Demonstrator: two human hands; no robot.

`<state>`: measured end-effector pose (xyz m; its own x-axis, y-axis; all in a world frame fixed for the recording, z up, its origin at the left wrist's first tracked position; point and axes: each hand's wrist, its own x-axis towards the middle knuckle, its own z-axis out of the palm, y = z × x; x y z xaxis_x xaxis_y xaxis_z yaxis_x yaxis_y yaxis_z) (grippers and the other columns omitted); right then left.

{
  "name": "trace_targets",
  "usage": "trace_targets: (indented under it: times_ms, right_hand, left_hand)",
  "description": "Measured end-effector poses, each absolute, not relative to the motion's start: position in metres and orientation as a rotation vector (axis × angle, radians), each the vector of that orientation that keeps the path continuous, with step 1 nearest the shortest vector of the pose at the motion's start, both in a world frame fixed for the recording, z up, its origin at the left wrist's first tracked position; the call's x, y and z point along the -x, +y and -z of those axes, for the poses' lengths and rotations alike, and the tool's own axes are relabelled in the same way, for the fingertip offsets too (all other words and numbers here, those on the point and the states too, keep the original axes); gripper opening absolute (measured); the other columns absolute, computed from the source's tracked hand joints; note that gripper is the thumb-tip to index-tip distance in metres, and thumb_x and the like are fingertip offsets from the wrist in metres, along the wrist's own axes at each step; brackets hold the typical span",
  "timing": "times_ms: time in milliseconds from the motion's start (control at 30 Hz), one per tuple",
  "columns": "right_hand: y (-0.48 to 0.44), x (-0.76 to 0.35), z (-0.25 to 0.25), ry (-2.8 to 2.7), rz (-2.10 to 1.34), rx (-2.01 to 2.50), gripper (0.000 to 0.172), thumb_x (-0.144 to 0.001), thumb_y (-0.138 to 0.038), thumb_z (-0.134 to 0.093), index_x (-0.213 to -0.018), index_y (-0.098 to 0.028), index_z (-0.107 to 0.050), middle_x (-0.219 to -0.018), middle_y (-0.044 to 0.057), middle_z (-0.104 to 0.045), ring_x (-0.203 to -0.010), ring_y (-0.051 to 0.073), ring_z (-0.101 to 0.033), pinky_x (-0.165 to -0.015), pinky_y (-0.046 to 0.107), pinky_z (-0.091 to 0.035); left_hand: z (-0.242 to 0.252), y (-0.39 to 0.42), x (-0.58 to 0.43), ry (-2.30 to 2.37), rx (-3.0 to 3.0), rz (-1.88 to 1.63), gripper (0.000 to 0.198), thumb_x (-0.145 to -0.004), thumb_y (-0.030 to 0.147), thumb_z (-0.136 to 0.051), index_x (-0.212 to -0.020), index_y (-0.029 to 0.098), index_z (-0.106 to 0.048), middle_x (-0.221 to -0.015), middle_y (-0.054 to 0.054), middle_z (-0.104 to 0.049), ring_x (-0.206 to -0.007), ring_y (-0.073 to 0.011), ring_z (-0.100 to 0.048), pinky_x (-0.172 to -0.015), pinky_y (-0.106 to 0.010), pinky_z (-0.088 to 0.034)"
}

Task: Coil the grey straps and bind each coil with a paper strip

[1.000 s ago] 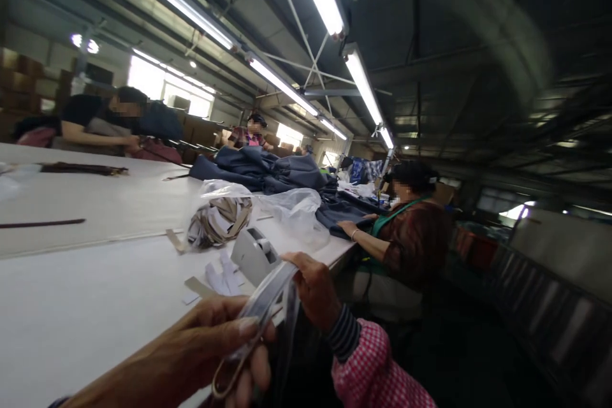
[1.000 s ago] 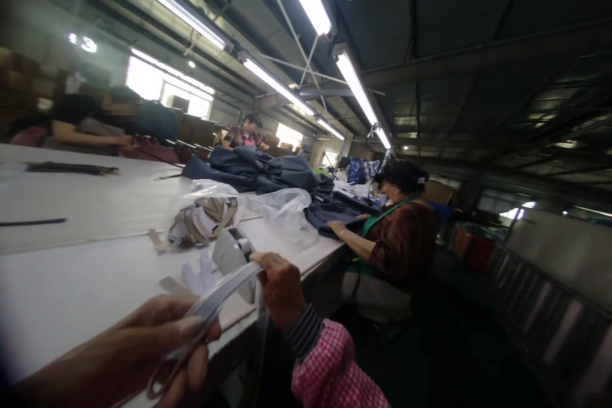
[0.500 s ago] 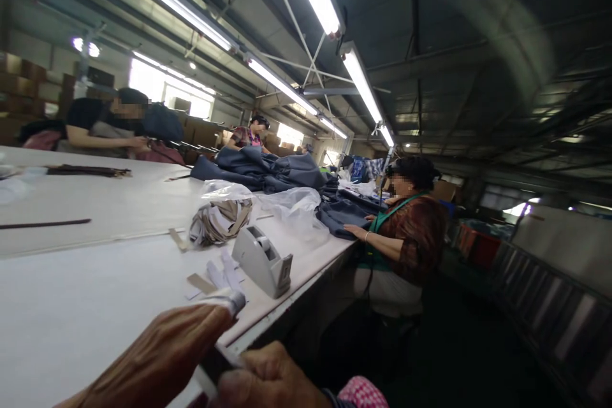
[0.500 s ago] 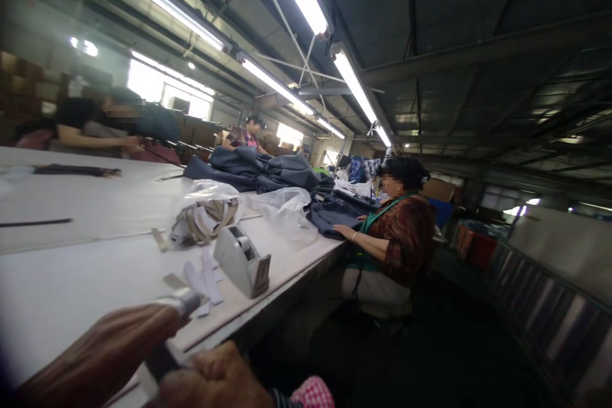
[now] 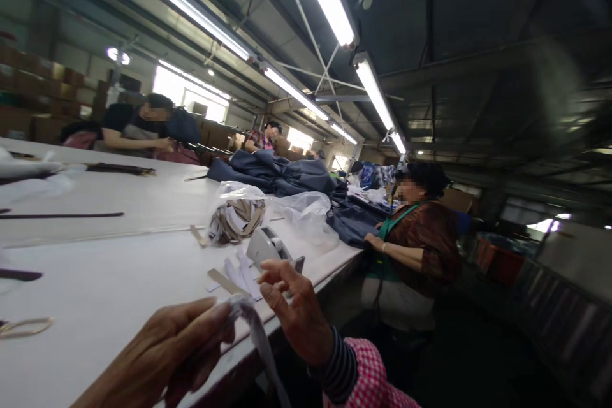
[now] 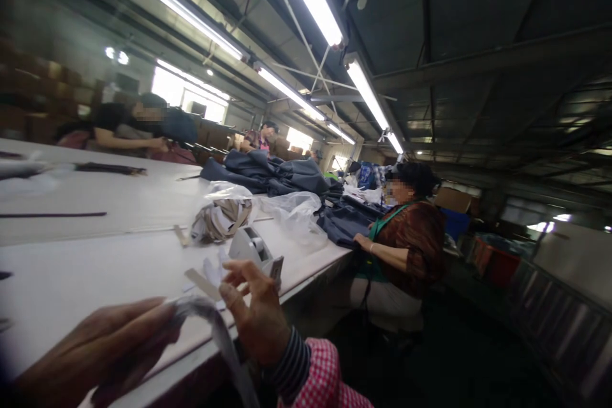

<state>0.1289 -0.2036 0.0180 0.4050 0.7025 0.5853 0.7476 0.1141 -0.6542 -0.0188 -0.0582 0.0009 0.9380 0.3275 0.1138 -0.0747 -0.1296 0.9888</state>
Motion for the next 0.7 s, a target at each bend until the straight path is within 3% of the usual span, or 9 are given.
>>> trace_targets:
  times_ms: [67,100,167,267,367,467,567,700]
  right_hand:
    - [-0.189,-0.112,-0.007,-1.382,0.082,1.508,0.039,-0.098,-0.038,-0.057,-0.134,-0.023,-0.056,-0.119,0.006,-0.067,-0.107,0.02,-0.064,-0.092,0.031,-0.05]
    - [-0.181,-0.105,-0.001,-1.378,0.106,1.488,0.037,-0.099,-0.04,-0.055,-0.133,-0.024,-0.055,-0.118,0.007,-0.067,-0.107,0.021,-0.064,-0.093,0.033,-0.051]
    - [-0.165,-0.095,0.012,-1.267,0.13,1.498,0.031,-0.103,-0.046,-0.047,-0.118,-0.022,-0.06,-0.098,0.007,-0.069,-0.09,0.021,-0.067,-0.083,0.033,-0.054]
    - [-0.144,-0.088,0.029,-1.094,-0.061,1.501,0.047,-0.105,-0.056,-0.034,-0.092,-0.02,-0.06,-0.07,0.003,-0.062,-0.061,0.017,-0.061,-0.061,0.029,-0.051]
    - [-0.139,-0.079,0.044,-1.072,-0.406,1.456,0.055,-0.1,-0.067,-0.04,-0.096,-0.016,-0.059,-0.066,0.003,-0.064,-0.05,0.013,-0.057,-0.052,0.024,-0.046]
    - [-0.153,-0.067,0.052,-1.073,-0.812,1.331,0.065,-0.092,-0.076,-0.047,-0.106,-0.014,-0.056,-0.063,0.004,-0.066,-0.048,0.014,-0.06,-0.048,0.022,-0.045]
    - [-0.179,-0.064,0.038,-1.135,-1.025,1.274,0.059,-0.09,-0.071,-0.057,-0.105,-0.013,-0.057,-0.06,0.004,-0.065,-0.049,0.014,-0.059,-0.049,0.022,-0.044]
    - [-0.21,-0.088,-0.014,-1.056,-0.916,1.424,0.04,-0.081,-0.048,-0.077,-0.095,-0.015,-0.06,-0.053,-0.005,-0.054,-0.041,0.006,-0.038,-0.042,0.019,-0.026]
  left_hand:
    - [-0.02,-0.062,0.017,0.144,-1.551,-0.311,0.06,-0.082,0.076,-0.059,-0.07,0.017,-0.062,-0.045,0.002,-0.048,-0.038,-0.0096,-0.036,-0.041,-0.021,-0.027]
    - [-0.029,-0.064,0.016,0.128,-1.5,-0.369,0.057,-0.083,0.072,-0.062,-0.068,0.016,-0.059,-0.045,0.002,-0.046,-0.041,-0.0092,-0.035,-0.044,-0.021,-0.029]
    - [-0.045,-0.066,0.015,0.129,-1.38,-0.46,0.051,-0.085,0.063,-0.065,-0.065,0.017,-0.056,-0.047,0.003,-0.045,-0.045,-0.0093,-0.035,-0.047,-0.021,-0.032]
    - [-0.06,-0.064,0.016,0.094,-1.214,-0.487,0.044,-0.09,0.053,-0.062,-0.066,0.017,-0.056,-0.056,0.001,-0.049,-0.049,-0.0112,-0.04,-0.048,-0.023,-0.036]
    - [-0.065,-0.057,0.015,0.069,-1.134,-0.583,0.03,-0.094,0.042,-0.061,-0.082,0.015,-0.064,-0.073,-0.003,-0.061,-0.061,-0.0134,-0.053,-0.056,-0.023,-0.046]
    - [-0.053,-0.047,0.011,0.118,-1.278,-0.808,0.026,-0.097,0.041,-0.059,-0.1,0.016,-0.066,-0.094,-0.007,-0.07,-0.08,-0.0173,-0.066,-0.077,-0.028,-0.053]
    - [-0.025,-0.034,0.009,0.099,-1.704,-0.977,0.025,-0.101,0.042,-0.054,-0.093,0.019,-0.061,-0.092,-0.006,-0.069,-0.082,-0.0198,-0.066,-0.08,-0.03,-0.049]
    - [0.011,-0.02,0.025,-0.111,-2.291,-0.944,0.029,-0.103,0.036,-0.048,-0.079,0.021,-0.053,-0.075,-0.002,-0.057,-0.066,-0.0166,-0.048,-0.066,-0.029,-0.036]
